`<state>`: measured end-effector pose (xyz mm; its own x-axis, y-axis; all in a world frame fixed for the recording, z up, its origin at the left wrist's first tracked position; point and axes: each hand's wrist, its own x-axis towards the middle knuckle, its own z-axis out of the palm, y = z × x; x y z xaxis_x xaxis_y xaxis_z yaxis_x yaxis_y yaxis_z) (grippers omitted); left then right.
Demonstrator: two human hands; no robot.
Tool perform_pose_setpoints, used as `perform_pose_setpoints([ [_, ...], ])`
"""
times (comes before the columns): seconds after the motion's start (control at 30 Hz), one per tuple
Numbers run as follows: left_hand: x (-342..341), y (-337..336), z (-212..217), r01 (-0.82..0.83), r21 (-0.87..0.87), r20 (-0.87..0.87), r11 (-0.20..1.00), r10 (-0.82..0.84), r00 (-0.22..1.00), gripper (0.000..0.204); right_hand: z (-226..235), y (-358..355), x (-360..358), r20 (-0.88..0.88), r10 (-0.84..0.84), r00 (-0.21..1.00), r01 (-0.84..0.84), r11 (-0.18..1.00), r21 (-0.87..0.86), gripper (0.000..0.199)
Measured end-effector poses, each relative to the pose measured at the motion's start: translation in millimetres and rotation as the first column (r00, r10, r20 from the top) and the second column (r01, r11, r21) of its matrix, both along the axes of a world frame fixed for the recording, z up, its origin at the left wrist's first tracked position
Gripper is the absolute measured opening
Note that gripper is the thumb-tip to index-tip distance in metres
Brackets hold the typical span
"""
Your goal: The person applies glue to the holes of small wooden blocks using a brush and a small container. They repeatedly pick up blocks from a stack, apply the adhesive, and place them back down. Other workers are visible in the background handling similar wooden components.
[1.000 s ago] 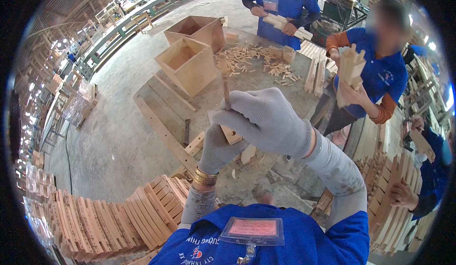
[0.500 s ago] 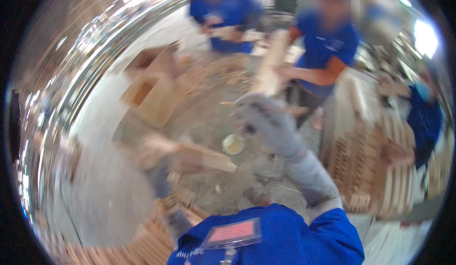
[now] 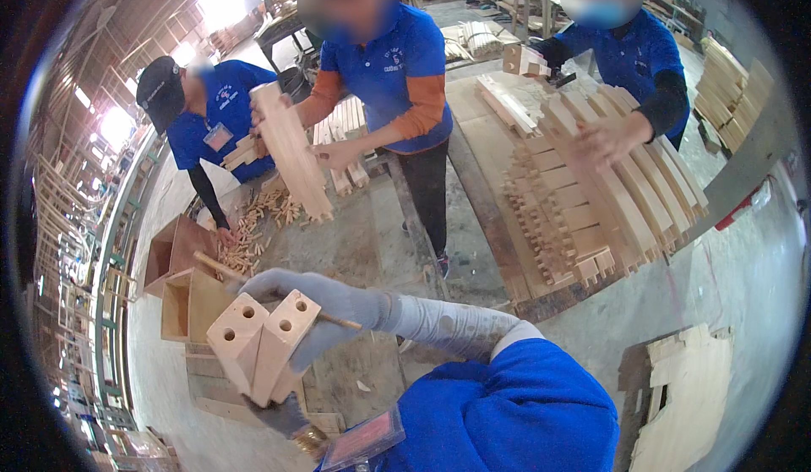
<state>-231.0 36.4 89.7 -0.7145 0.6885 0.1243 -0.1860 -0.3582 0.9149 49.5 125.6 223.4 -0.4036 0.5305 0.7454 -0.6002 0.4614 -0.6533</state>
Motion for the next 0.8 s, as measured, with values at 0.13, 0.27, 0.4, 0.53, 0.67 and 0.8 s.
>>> perform_pose_setpoints([
  [0.13, 41, -7, -48, 0.097, -0.021, 0.153, 0.995, -0.093, 0.984, 0.047, 11, -4, -16, -0.021, 0.301, 0.953, -0.301, 0.943, -0.144, 0.081],
  [0.27, 51, -17, -72, 0.314, 0.510, 0.769, 0.801, -0.588, 0.251, 0.050, 14, -1, -49, 0.021, 0.220, 0.975, -0.217, 0.971, -0.095, 0.078],
  [0.4, 3, -62, -75, 0.728, -0.345, 0.667, 0.592, -0.392, 0.634, 0.032, 10, 4, -81, 0.048, 0.207, 0.977, -0.205, 0.977, -0.051, 0.071],
  [0.53, -9, -58, -24, 0.363, -0.424, 0.295, 0.829, -0.253, 0.921, 0.025, -17, 0, -113, 0.107, 0.096, 0.990, -0.108, 0.987, 0.116, 0.067],
  [0.67, 11, -48, 24, 0.204, -0.201, -0.044, 0.958, -0.217, 0.975, 0.024, -45, -6, -131, 0.254, 0.005, 0.967, -0.060, 0.976, 0.210, 0.067],
  [0.8, 31, -26, 56, 0.402, -0.170, -0.325, 0.900, -0.436, 0.839, 0.031, -60, 8, -118, 0.349, -0.256, 0.902, 0.108, 0.913, 0.392, 0.068],
])
